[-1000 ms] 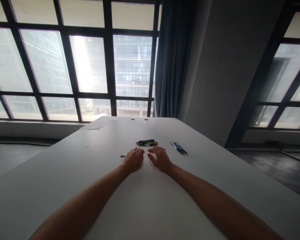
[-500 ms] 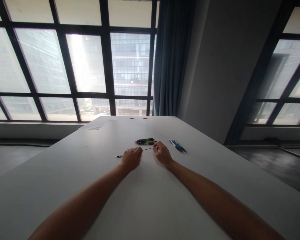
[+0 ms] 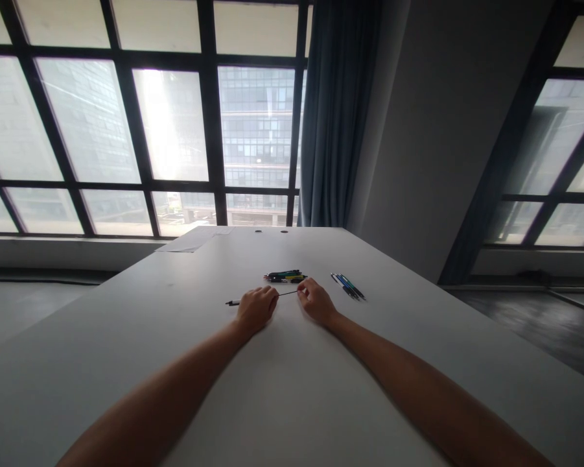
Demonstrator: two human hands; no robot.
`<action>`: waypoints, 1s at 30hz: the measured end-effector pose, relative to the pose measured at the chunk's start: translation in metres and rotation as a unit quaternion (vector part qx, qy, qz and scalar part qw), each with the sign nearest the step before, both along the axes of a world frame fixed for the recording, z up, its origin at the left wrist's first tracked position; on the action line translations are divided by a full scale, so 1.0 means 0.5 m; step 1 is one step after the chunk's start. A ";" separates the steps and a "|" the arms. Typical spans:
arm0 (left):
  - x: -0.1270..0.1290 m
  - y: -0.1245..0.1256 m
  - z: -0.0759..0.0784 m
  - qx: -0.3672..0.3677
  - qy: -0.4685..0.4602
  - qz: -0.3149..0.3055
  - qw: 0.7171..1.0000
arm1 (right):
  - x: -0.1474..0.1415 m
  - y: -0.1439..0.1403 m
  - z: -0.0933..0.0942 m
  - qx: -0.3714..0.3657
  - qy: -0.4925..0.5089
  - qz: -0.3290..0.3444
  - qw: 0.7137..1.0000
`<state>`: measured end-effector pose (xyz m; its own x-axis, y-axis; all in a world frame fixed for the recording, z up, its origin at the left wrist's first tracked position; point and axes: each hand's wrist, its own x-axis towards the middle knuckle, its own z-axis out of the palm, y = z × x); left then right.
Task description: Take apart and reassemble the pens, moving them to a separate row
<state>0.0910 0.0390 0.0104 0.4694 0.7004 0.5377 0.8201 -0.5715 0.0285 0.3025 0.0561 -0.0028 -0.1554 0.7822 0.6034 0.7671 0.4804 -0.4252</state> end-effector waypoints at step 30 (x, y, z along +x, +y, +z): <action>0.002 0.004 -0.006 0.064 -0.033 -0.080 0.994 | -0.030 -0.053 0.019 0.073 -0.055 0.173 0.981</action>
<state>0.0921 0.0411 0.0076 0.5299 0.5431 0.6514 0.7169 -0.6972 -0.0020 0.2875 0.0294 0.0066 -0.4668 0.5776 0.6697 0.5840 0.7700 -0.2570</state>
